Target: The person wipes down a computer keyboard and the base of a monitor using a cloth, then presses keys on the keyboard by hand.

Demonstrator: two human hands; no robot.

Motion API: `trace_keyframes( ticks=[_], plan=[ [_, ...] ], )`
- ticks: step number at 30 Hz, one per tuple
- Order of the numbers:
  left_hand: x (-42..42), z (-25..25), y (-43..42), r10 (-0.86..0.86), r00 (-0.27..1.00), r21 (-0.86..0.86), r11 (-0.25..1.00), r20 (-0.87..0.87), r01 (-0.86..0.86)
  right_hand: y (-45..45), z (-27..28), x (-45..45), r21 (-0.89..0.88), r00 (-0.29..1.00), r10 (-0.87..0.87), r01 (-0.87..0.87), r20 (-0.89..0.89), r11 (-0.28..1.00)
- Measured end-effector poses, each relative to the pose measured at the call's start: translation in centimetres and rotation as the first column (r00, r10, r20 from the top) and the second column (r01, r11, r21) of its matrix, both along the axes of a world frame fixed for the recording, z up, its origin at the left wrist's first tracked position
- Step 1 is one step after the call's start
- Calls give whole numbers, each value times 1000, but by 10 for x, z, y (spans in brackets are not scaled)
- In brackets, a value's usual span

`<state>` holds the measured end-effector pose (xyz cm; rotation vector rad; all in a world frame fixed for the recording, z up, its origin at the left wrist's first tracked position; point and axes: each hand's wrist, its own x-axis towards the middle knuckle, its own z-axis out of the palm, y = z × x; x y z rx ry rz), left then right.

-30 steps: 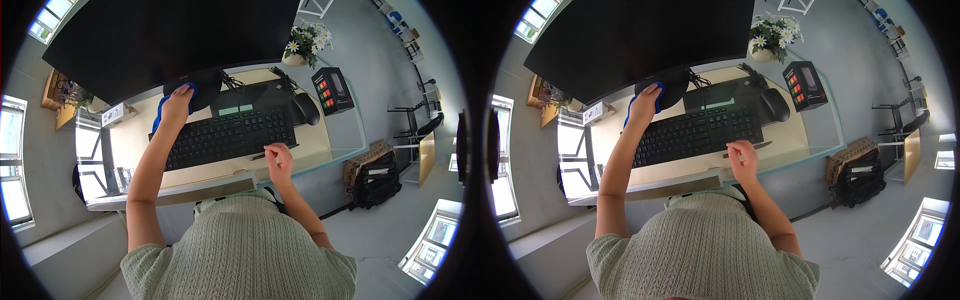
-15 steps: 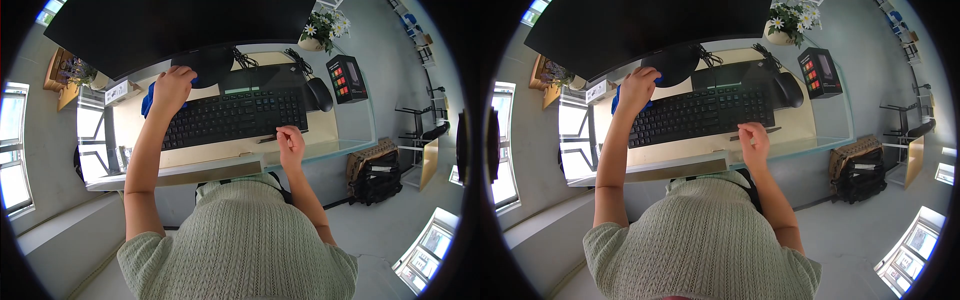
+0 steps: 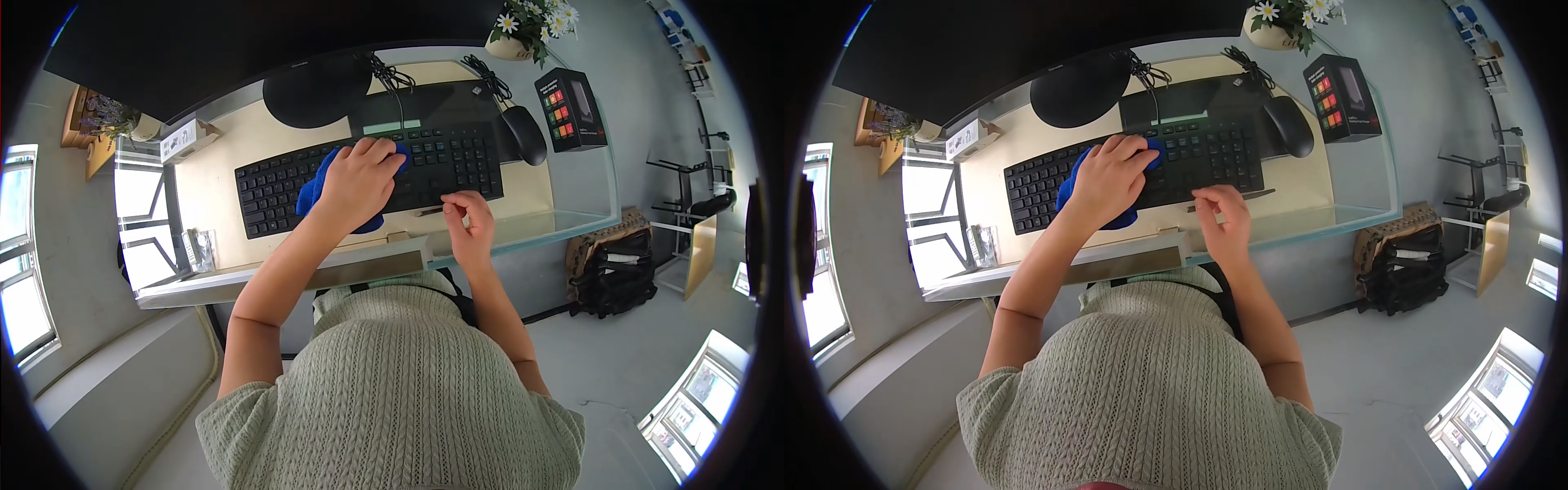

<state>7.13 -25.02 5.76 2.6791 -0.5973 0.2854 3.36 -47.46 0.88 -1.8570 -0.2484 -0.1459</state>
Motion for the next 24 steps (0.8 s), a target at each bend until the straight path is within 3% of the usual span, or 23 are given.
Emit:
trace_keyframes(
  ticks=[9,12,15,17,20,22,24],
  plan=[
    [-11,7,16,141,988,48,989,-58,-139,3,7,2,-21,999,49,-49,-9,999],
    [-7,7,11,158,987,-37,987,-18,-158,4,8,2,-20,999,53,-53,-4,998],
    [-4,11,18,152,984,-143,976,-96,-165,5,9,2,-19,999,31,-31,-14,999],
    [-3,27,21,247,886,-229,907,-392,-354,5,9,3,-13,1000,8,-9,-21,1000],
    [2,20,26,253,879,-317,863,-404,-394,4,8,2,-4,999,33,-33,-35,999],
    [7,19,27,245,887,-284,885,-392,-370,4,8,3,4,999,34,-34,-32,999],
    [13,25,25,230,835,-216,901,-499,-377,5,7,3,5,1000,16,-16,-16,1000]
  ],
)
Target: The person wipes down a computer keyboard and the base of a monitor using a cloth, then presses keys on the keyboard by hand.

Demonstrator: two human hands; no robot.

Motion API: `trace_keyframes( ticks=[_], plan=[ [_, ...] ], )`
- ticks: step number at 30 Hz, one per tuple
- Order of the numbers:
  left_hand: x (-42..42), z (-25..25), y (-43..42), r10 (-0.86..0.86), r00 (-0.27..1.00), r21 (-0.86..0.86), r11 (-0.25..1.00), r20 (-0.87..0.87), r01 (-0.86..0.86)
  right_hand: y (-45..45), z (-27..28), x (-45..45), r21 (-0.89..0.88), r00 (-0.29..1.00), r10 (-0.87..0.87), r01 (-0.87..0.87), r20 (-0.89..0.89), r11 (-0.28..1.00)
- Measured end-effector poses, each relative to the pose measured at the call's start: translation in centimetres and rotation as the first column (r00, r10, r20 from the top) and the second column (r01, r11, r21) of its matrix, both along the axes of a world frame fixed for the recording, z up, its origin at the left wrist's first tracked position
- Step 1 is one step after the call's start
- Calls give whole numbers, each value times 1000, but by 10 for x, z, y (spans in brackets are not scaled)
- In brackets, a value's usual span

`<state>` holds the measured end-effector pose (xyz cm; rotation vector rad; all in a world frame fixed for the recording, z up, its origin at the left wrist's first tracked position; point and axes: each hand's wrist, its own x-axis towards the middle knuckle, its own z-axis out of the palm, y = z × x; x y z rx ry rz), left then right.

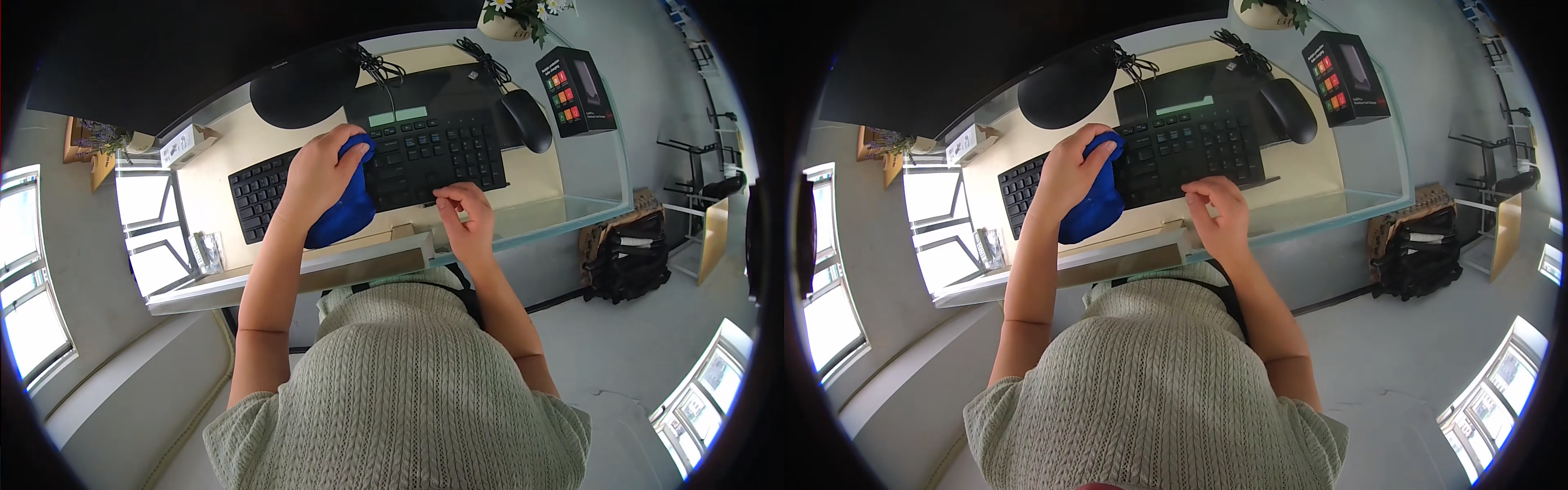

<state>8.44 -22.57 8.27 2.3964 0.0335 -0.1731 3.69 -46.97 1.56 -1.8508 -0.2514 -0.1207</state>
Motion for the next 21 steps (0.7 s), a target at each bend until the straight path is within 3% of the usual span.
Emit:
trace_keyframes(
  ticks=[4,6,12,21],
  plan=[
    [11,4,-11,-89,993,112,989,-71,97,0,3,0,13,1000,-7,7,3,1000],
    [16,-5,-14,-231,969,171,962,92,213,0,1,0,17,1000,-9,9,20,1000],
    [26,-3,-23,-313,937,378,895,153,237,-1,1,0,30,999,-5,4,38,1000],
    [28,-13,-20,-375,882,431,872,286,231,-1,1,1,37,999,6,-7,32,999]
  ],
)
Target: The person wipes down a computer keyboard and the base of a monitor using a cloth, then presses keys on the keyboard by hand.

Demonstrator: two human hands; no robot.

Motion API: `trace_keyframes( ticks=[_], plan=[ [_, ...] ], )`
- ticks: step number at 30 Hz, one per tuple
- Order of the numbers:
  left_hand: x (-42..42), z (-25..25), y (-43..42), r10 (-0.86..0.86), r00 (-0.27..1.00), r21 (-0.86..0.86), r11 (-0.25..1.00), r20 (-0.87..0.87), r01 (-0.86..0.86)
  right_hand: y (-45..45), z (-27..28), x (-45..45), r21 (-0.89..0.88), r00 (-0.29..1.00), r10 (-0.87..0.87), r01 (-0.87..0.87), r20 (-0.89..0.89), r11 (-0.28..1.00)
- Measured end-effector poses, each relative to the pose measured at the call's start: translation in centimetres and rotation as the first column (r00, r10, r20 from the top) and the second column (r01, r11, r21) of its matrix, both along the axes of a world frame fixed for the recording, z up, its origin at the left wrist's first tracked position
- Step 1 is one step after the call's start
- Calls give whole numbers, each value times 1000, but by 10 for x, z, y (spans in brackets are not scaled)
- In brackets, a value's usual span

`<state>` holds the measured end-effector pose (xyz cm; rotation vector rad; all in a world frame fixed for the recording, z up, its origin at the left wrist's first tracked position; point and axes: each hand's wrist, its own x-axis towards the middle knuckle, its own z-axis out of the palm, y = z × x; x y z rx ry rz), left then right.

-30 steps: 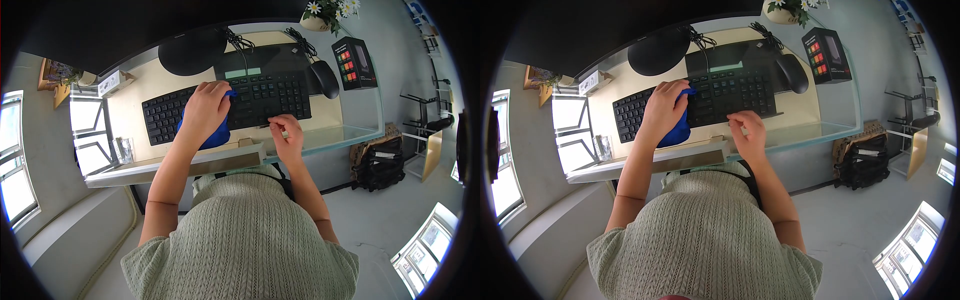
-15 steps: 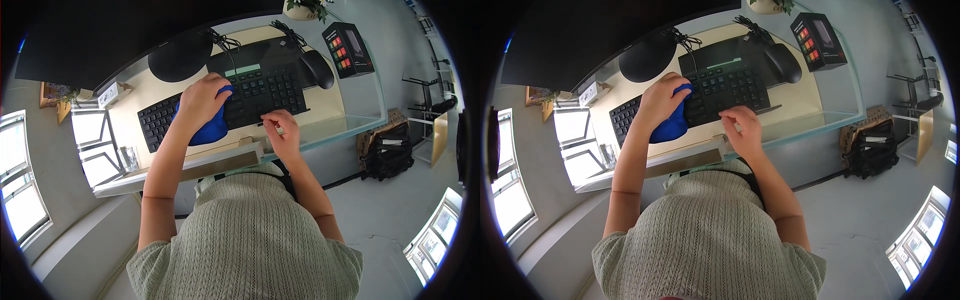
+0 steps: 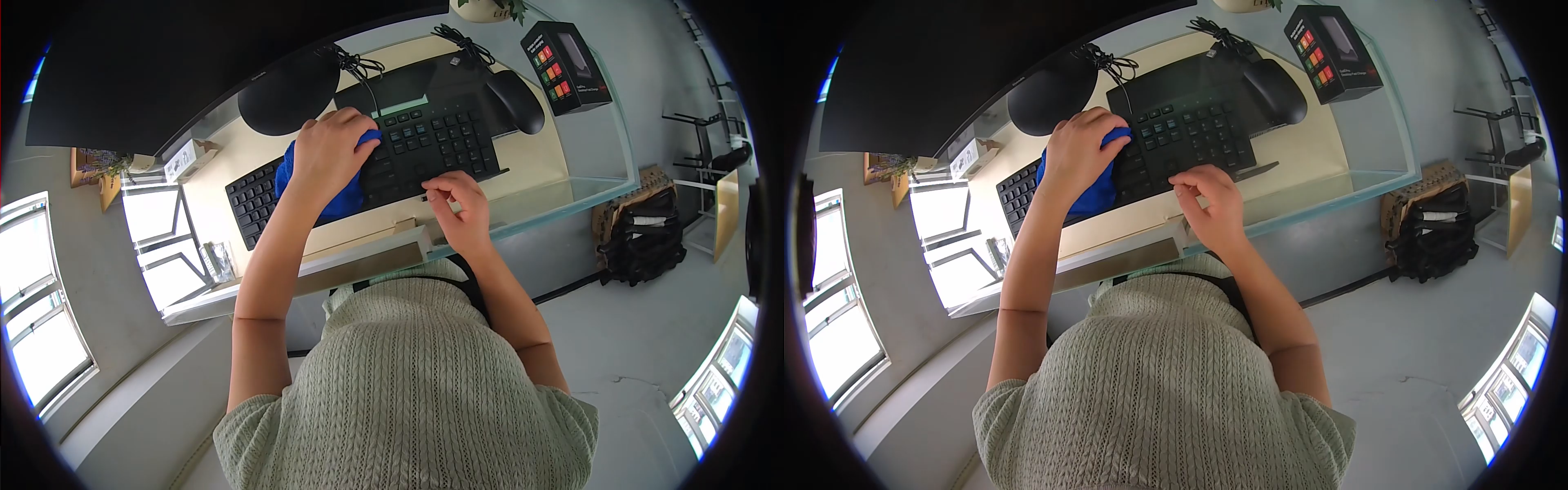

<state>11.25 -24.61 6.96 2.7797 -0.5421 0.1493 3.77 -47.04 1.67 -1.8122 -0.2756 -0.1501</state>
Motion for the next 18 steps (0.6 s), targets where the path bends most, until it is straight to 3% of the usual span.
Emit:
trace_keyframes(
  ticks=[4,15,18],
  plan=[
    [-4,-3,-4,-2,1000,71,997,13,1,-1,0,0,-11,1000,3,-3,2,1000],
    [-7,1,-3,35,996,-112,993,-86,-44,0,1,0,-9,1000,-2,2,-21,1000],
    [-5,-2,0,5,996,-32,999,-88,-8,-1,2,1,0,1000,-9,9,-18,1000]
  ],
)
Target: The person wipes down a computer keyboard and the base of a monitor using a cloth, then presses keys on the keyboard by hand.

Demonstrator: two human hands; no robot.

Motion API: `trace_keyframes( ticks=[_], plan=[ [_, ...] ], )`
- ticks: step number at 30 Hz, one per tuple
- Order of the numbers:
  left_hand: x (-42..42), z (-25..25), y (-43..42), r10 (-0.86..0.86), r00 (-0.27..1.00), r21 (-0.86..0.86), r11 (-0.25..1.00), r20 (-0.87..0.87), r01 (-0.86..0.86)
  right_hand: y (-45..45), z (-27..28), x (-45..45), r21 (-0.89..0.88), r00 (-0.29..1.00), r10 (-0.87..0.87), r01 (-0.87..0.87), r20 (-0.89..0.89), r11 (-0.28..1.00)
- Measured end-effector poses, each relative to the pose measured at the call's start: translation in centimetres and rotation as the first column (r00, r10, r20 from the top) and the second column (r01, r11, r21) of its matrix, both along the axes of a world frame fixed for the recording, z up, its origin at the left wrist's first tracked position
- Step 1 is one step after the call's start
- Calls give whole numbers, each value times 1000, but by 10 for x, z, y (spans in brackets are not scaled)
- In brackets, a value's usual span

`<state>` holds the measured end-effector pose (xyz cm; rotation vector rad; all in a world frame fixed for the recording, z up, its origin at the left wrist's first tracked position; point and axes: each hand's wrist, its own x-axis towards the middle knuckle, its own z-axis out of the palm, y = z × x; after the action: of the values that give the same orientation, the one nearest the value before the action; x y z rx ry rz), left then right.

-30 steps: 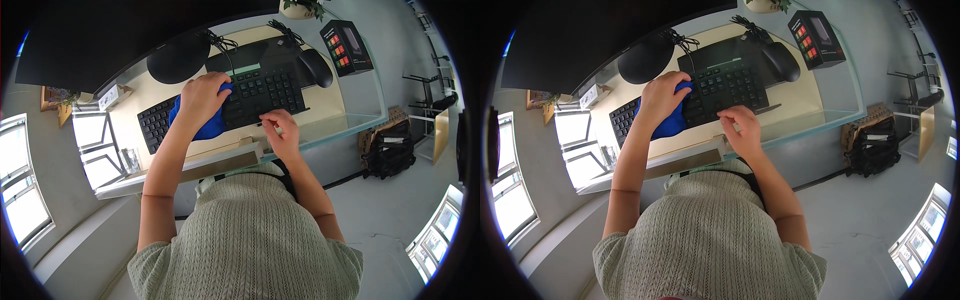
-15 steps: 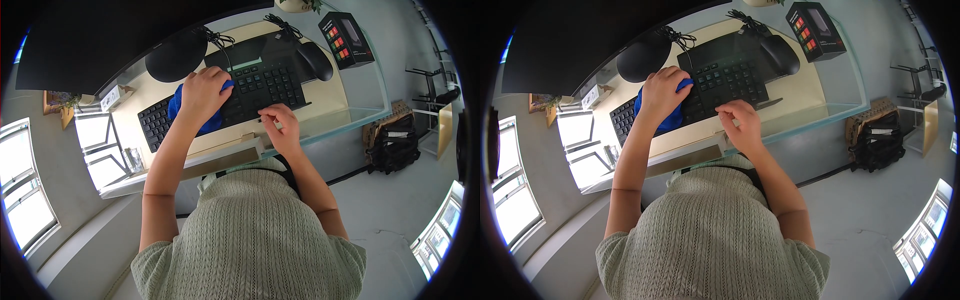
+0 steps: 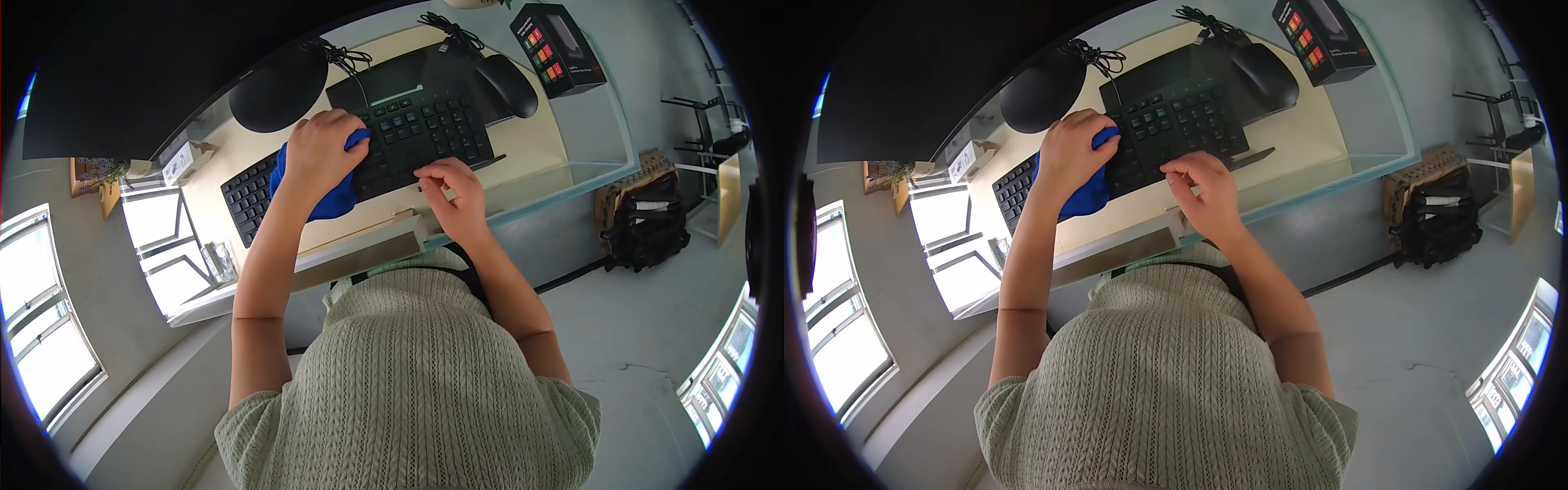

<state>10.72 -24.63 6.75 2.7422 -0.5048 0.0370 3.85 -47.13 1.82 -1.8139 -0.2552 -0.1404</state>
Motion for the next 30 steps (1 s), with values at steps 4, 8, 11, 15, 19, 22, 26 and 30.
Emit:
trace_keyframes(
  ticks=[4,8,11,15,19,22,26,30],
  plan=[
    [-1,0,-4,-23,1000,60,998,9,22,0,0,-1,26,1000,0,1,-12,1000],
    [0,-2,-6,-3,1000,75,997,16,2,1,-1,-1,25,1000,2,-2,-3,1000],
    [-1,5,-10,27,1000,43,999,1,-27,0,0,0,17,1000,2,-2,10,1000],
    [-5,4,-9,-15,999,64,998,41,12,0,0,0,21,1000,4,-4,-5,1000],
    [-8,3,-7,-42,997,81,996,71,36,1,-2,0,42,1000,7,-7,-4,999],
    [-8,0,-4,-49,994,51,998,96,44,0,2,1,4,1000,11,-11,14,1000],
    [-9,2,-3,-24,996,144,990,82,12,1,3,0,25,1000,13,-13,-9,1000],
    [-9,4,-1,1,998,200,980,68,-14,1,1,0,9,1000,10,-10,5,1000]
  ],
)
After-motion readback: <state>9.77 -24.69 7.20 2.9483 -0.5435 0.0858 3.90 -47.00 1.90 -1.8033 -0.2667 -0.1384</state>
